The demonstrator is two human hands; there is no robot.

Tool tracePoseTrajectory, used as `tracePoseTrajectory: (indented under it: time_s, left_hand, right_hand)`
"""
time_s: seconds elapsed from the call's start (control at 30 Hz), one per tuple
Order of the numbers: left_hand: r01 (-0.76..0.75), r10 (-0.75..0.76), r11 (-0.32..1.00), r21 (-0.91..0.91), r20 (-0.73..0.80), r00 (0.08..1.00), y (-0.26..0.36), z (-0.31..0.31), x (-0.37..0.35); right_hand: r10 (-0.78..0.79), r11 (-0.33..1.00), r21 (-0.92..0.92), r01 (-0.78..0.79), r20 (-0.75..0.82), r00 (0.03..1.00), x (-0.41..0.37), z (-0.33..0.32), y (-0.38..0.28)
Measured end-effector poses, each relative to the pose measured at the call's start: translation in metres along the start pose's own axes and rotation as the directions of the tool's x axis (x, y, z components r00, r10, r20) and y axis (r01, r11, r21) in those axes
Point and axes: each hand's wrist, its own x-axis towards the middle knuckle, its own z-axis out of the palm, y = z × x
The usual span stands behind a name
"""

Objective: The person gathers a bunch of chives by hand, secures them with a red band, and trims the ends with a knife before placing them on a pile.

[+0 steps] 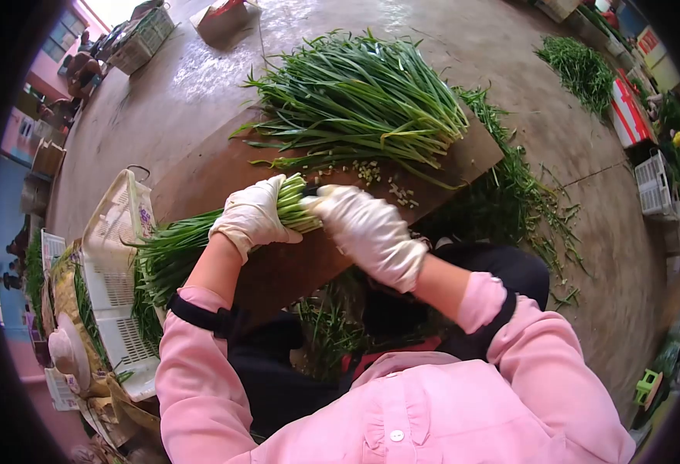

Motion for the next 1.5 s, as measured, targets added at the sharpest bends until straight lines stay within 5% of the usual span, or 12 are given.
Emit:
tracePoseTrajectory:
  time_s: [0.17,0.2,0.27,0.33,0.4,0.53,0.7,0.83,0.97,1.07,1.27,1.5]
  left_hand:
    - [0.036,-0.036,0.999,0.028,0.017,0.999,0.008,-0.004,-0.002]
    - [0.059,-0.06,0.998,0.021,0.077,0.995,0.008,-0.007,-0.003]
    - [-0.005,0.001,0.996,0.089,0.053,0.999,0.006,-0.008,-0.014]
    - [0.011,-0.01,0.994,0.113,-0.01,1.0,0.002,-0.033,-0.039]
    - [-0.023,0.042,0.993,0.114,-0.168,0.985,-0.009,-0.048,-0.074]
    - [0.089,-0.155,0.976,-0.197,-0.349,0.924,-0.028,-0.049,-0.143]
    - [-0.076,-0.383,0.225,-0.971,-0.161,0.91,0.002,-0.015,-0.213]
    - [0.05,-0.363,-0.336,-0.941,0.178,0.915,0.016,0.052,-0.223]
    - [0.068,-0.358,-0.665,-0.744,0.397,0.845,0.044,0.102,-0.215]
    - [-0.428,-0.402,-0.705,-0.565,-0.179,0.898,0.069,0.077,-0.212]
    - [-0.607,-0.444,-0.591,-0.532,-0.413,0.795,0.08,0.055,-0.253]
    - [-0.859,-0.673,-0.404,-0.313,-0.534,0.511,0.089,0.032,-0.334]
  right_hand:
    - [0.36,0.864,0.16,-0.477,0.468,0.807,-0.02,0.028,-0.01]
    - [0.521,0.826,-0.136,-0.547,0.554,0.649,-0.016,0.015,-0.019]
    - [0.439,0.898,-0.279,-0.339,0.539,0.719,-0.04,-0.006,-0.014]
    - [0.409,0.893,-0.45,0.034,0.838,0.361,0.022,-0.08,-0.032]
    - [0.239,0.891,-0.454,-0.004,0.462,0.854,0.029,-0.06,-0.02]
    - [-0.084,0.898,-0.302,0.32,0.596,0.799,0.082,0.012,-0.028]
    - [-0.118,0.993,0.054,0.11,0.66,0.742,0.082,0.053,-0.003]
    - [0.079,0.978,0.052,-0.202,0.804,0.59,0.072,0.022,-0.033]
    - [-0.137,0.416,0.337,-0.845,0.941,0.308,0.03,-0.044,-0.073]
    - [-0.194,0.203,0.31,-0.929,0.943,0.272,0.008,-0.092,-0.112]
    - [-0.19,0.544,0.238,-0.805,0.969,0.158,0.011,-0.106,-0.14]
    - [-0.284,0.629,0.462,-0.625,0.885,0.368,0.031,-0.109,-0.202]
